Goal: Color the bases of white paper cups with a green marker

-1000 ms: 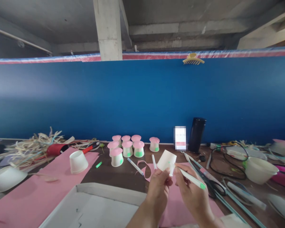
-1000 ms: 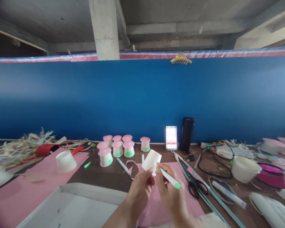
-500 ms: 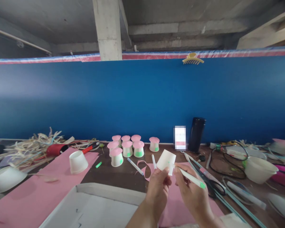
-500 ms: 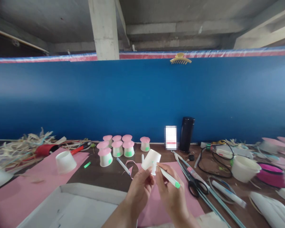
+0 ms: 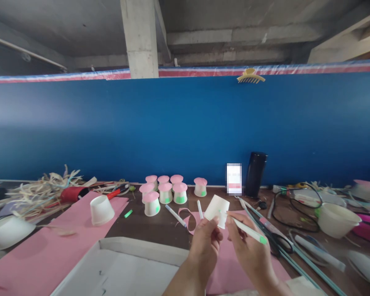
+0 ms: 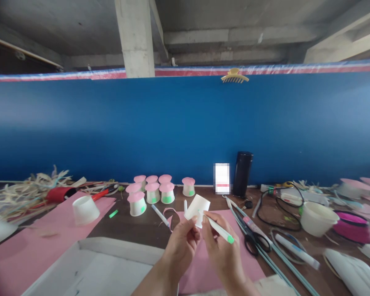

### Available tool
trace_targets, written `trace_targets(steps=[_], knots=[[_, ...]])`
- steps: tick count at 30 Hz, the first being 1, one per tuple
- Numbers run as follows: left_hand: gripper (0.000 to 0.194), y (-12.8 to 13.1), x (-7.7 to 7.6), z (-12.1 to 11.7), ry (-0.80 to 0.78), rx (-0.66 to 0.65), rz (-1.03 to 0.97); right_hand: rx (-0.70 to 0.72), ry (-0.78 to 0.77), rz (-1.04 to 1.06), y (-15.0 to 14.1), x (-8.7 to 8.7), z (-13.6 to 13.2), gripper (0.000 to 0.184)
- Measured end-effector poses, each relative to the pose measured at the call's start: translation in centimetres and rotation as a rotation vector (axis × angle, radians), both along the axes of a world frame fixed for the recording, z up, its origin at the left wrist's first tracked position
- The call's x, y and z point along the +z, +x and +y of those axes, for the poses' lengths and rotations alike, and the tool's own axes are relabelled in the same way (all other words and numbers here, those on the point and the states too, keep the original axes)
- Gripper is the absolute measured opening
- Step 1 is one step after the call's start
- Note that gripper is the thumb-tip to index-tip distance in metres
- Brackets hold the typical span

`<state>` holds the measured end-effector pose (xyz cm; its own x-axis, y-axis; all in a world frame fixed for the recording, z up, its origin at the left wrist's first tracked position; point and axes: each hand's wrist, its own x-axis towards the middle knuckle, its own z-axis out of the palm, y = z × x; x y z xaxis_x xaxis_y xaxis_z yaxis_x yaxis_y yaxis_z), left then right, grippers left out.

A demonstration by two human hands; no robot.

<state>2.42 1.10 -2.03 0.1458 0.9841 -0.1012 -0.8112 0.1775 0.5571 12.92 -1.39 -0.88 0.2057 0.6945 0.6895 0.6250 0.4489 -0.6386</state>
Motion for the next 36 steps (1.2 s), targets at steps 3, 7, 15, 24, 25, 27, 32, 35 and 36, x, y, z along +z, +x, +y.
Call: trace_targets(steps=[3,7,15,24,25,27,32,35,36], knots=[[0.013,-0.03,0.01,0.05,-0.01,0.005,-0.009,-0.003,-0.015,0.001,0.03,0.02,-0.08,0.02],[0.013,-0.1,0.14,0.03,-0.04,0.013,-0.028,-0.006,-0.022,0.002,0.01,0.09,-0.12,0.02],[0.011,-0.29,0.32,-0.15,-0.055,-0.008,-0.032,0.0,-0.022,0.017,-0.05,-0.01,-0.05,0.021],[0.013,-0.44,0.52,0.04,-0.101,0.014,-0.073,0.015,-0.046,0.009,0.09,-0.29,-0.03,0.021],[0.013,-0.44,0.52,0.04,-0.109,0.015,-0.077,0.016,-0.041,0.007,0.09,-0.29,0.01,0.021],[0.014,-0.46,0.51,0.03,-0.126,0.012,-0.08,0.017,-0.036,0.007,0.06,-0.27,0.11,0.021],[0.014,-0.57,0.67,0.0,-0.147,0.014,-0.099,0.025,-0.038,0.013,-0.04,-0.12,0.16,0.021],[0.013,-0.64,0.91,-0.06,-0.169,0.016,-0.096,0.036,-0.047,0.023,-0.07,-0.09,0.08,0.02],[0.013,-0.67,0.97,-0.09,-0.176,0.012,-0.093,0.037,-0.047,0.026,-0.07,-0.11,0.05,0.02]])
